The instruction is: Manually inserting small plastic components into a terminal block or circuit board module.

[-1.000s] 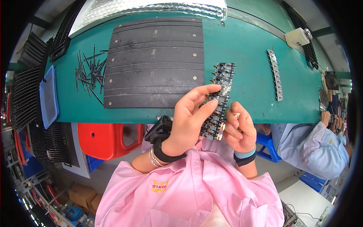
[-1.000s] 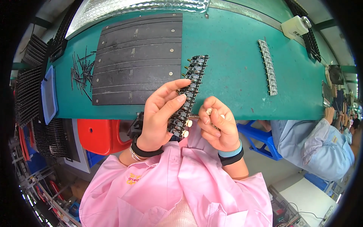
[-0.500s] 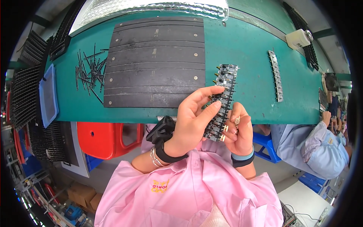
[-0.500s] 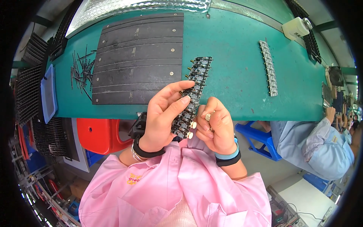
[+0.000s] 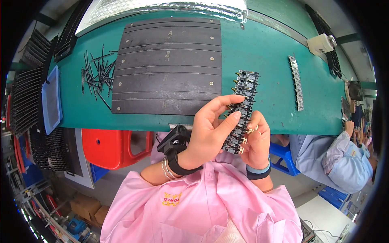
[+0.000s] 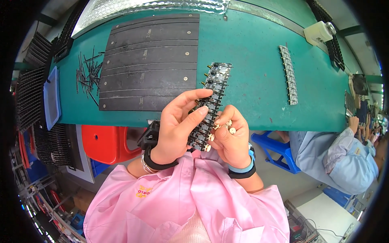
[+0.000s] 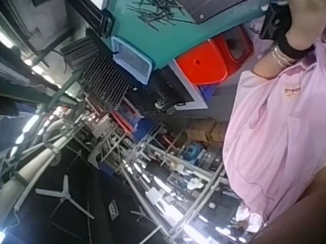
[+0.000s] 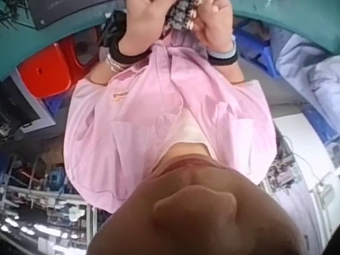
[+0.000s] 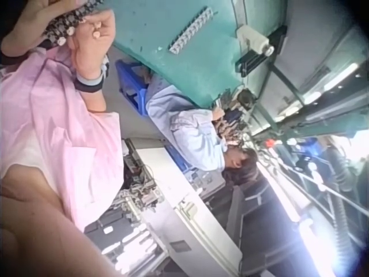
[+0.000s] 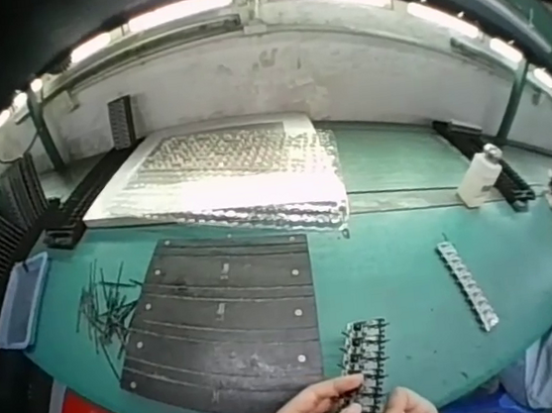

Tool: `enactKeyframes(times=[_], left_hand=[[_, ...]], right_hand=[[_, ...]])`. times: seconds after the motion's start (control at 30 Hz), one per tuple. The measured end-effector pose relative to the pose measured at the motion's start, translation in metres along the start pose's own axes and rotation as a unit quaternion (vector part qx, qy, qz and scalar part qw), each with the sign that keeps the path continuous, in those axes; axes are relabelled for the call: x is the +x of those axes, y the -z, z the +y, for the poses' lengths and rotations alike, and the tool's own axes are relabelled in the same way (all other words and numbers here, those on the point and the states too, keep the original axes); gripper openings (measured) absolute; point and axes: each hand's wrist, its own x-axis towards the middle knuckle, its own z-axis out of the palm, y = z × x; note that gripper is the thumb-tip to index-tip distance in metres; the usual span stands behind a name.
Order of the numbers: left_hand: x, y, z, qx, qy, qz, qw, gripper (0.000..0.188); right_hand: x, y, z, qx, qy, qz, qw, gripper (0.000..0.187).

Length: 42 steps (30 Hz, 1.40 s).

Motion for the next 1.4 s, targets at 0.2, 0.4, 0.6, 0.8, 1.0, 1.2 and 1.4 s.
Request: enactKeyframes(times=[0.2,0.4,0.6,0.8,1.0,1.2,1.4], left_hand=[[0.000,-0.001,0.001,0.017,-0.005,-0.010,1.000,0.026],[0.000,-0.001,0.003,0.022,0.009,-0.027,0.999,0.027],[0.000,0.000,0.003,0.029,0.022,-0.045,0.998,0.027],[-0.001,0.000,0.002,0.063,-0.005,-0.047,0.997,0.028],[-0.001,0.000,0.003,0.068,0.008,-0.062,0.996,0.028],[-0.001,-0.001,0.004,0.027,0.017,-0.065,0.997,0.028],[0.000,0.000,0.006,-0.011,0.038,-0.041,0.998,0.028]], right_hand=[[0.001,0.001,-0.003,-0.019,-0.012,0.018,1.000,0.030],[0.000,0.009,-0.009,-0.016,-0.059,0.030,0.998,0.032],[0.000,0.011,-0.020,-0.071,-0.098,0.033,0.992,0.028],[-0.001,0.012,-0.021,-0.093,-0.070,0.028,0.993,0.027],[-0.001,0.010,-0.028,-0.165,-0.076,0.034,0.983,0.025],[0.000,0.010,-0.034,-0.130,-0.109,-0.005,0.985,0.017],[0.004,0.007,-0.041,0.030,-0.220,0.037,0.974,0.024]])
